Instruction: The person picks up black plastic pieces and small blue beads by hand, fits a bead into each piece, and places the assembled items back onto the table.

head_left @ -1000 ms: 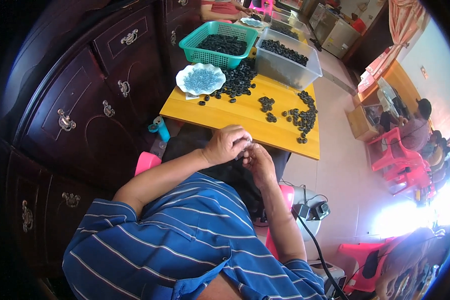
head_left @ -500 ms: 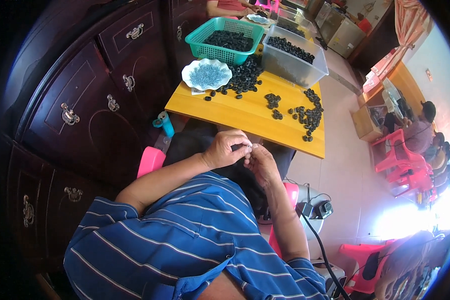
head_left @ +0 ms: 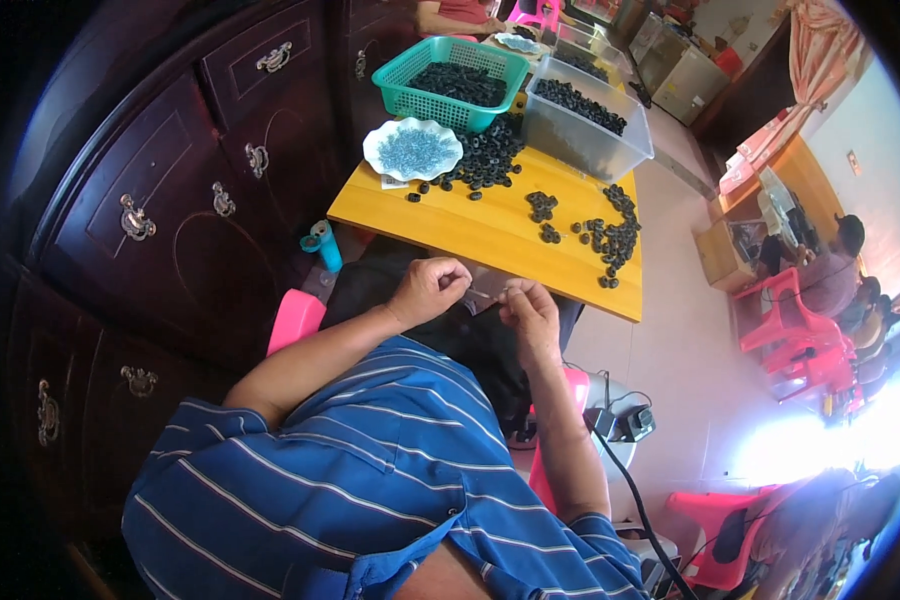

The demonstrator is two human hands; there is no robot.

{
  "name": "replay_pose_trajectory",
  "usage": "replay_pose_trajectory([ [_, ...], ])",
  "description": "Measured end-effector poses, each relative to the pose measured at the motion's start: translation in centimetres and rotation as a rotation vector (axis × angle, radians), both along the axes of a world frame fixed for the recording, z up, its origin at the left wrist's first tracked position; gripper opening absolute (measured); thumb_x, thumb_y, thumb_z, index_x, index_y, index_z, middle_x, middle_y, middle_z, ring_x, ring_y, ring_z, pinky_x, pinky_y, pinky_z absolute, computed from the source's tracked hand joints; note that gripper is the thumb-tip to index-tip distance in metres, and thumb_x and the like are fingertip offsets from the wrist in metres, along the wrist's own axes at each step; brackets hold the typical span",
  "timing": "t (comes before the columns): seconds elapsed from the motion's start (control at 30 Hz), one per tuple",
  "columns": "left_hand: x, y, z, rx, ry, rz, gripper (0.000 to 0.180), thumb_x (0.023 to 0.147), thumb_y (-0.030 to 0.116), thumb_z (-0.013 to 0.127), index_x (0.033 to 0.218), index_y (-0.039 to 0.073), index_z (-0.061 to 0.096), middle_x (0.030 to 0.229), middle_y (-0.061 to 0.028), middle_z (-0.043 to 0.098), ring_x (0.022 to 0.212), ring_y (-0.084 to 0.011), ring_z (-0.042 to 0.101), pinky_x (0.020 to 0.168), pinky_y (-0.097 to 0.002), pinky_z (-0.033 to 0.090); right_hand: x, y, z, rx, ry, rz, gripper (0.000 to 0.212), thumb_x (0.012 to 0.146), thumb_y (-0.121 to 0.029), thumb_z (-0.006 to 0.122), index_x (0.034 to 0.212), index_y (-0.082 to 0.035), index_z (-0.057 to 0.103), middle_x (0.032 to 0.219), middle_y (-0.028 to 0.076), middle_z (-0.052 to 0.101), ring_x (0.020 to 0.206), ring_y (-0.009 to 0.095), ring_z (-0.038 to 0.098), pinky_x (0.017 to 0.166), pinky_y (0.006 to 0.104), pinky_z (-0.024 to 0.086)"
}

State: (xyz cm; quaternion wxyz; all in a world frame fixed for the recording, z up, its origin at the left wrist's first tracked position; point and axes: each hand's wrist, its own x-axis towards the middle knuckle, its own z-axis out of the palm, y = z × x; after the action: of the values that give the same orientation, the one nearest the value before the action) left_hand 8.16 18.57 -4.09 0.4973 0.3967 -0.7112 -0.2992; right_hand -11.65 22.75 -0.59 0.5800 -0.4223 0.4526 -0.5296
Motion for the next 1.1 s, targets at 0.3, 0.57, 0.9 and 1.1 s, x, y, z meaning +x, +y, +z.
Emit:
replay_pose_trajectory([
  [0.3, -0.1, 0.4, -0.8, 0.068, -0.055, -0.062, 0.008, 0.089, 0.008, 0.067, 0.089, 0.0, 0.068, 0.07, -0.0052, 0.066, 0.06, -0.0098, 0.061, 0.056, -0.0252, 0.048, -6.9, -7.4, 2.0, -0.437, 1.047, -0.493, 0.015, 0.089, -0.018, 0.066, 0.094, -0.006, 0.072, 0.085, 0.014, 0.071, 0.078, 0.028, 0.07, 0.071, 0.0368, 0.054],
  [0.57, 0.0, 0.1, -1.1, 0.116, -0.039, -0.101, 0.01, 0.087, 0.009, 0.068, 0.092, 0.0, 0.067, 0.071, -0.0058, 0.066, 0.062, -0.0112, 0.063, 0.058, -0.0258, 0.05, -10.0, -10.3, -0.5, -0.27, 1.243, -0.558, 0.015, 0.085, -0.018, 0.064, 0.094, -0.011, 0.073, 0.094, 0.013, 0.07, 0.088, 0.034, 0.068, 0.076, 0.0447, 0.053],
  [0.9, 0.1, -0.2, -1.3, 0.233, 0.039, -0.124, 0.009, 0.087, 0.009, 0.068, 0.09, 0.0, 0.067, 0.069, -0.0031, 0.064, 0.061, -0.0075, 0.061, 0.058, -0.024, 0.049, -8.0, -11.3, 0.4, -0.346, 1.371, -0.485, 0.03, 0.085, -0.018, 0.066, 0.114, -0.014, 0.066, 0.115, 0.015, 0.062, 0.102, 0.037, 0.064, 0.084, 0.046, 0.053],
  [1.1, 0.2, -0.1, -1.4, 0.268, 0.05, -0.159, 0.008, 0.087, 0.008, 0.068, 0.09, 0.0, 0.067, 0.068, -0.0025, 0.064, 0.061, -0.0072, 0.06, 0.058, -0.0239, 0.049, -6.8, -12.1, -0.4, -0.401, 1.419, -0.364, 0.026, 0.087, -0.021, 0.065, 0.112, -0.015, 0.069, 0.115, 0.015, 0.063, 0.1, 0.036, 0.064, 0.084, 0.0446, 0.053],
])
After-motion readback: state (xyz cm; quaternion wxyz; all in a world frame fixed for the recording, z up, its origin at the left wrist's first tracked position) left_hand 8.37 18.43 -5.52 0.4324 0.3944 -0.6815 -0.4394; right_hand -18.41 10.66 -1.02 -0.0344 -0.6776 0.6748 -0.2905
